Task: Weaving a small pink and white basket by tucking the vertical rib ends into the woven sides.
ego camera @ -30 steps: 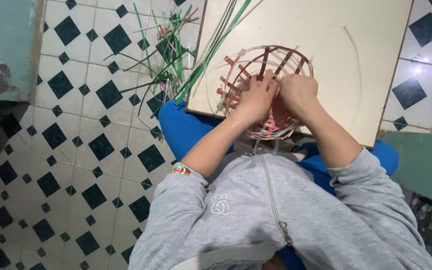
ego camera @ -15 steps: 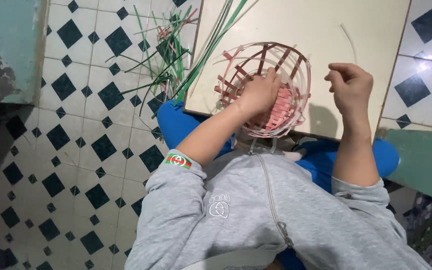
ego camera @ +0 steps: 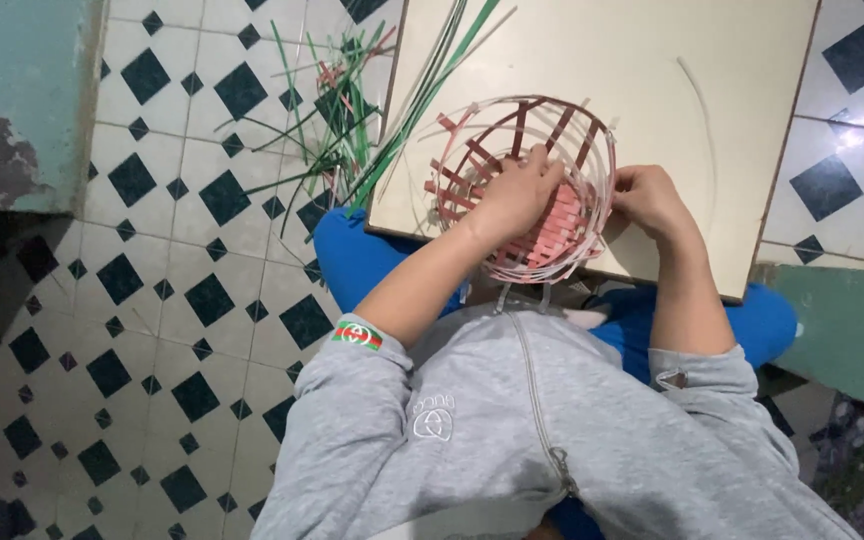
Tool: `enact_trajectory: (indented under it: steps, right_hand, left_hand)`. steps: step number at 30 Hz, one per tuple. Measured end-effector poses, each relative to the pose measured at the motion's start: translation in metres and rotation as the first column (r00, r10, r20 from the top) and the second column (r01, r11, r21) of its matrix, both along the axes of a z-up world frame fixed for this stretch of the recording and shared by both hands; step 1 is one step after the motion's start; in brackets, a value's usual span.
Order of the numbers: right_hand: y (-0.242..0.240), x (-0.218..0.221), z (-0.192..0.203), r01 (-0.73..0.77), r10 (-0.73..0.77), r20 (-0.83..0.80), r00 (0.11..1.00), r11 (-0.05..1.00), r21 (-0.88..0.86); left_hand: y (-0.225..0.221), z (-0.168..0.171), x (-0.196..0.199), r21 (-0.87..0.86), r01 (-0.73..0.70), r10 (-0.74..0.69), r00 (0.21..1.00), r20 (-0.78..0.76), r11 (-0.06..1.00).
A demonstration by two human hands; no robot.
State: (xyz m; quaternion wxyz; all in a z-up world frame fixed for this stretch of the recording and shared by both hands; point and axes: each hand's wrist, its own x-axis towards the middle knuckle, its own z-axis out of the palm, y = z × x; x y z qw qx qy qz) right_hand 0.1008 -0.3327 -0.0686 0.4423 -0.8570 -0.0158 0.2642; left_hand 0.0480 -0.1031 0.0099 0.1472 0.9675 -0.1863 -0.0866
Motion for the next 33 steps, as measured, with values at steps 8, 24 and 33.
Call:
enact_trajectory:
  steps: [8, 24, 33]
  right_hand:
    - [0.021, -0.006, 0.05, 0.03, -0.03, -0.013, 0.999, 0.999, 0.03]
    - [0.01, 0.078, -0.037, -0.263, 0.288, -0.228, 0.93, 0.956, 0.133]
    - [0.011, 0.066, -0.021, -0.171, 0.248, -0.295, 0.923, 0.949, 0.264]
  left_hand:
    - [-0.002, 0.002, -0.004, -0.03, -0.011, 0.011, 1.0, 0.02, 0.999]
    - [-0.02, -0.045, -0.004, 0.102, -0.134, 0.098, 0.949, 0.299, 0.986]
    - [-0.011, -0.038, 0.002, 0.139, -0.064, 0.04, 0.985, 0.167, 0.988]
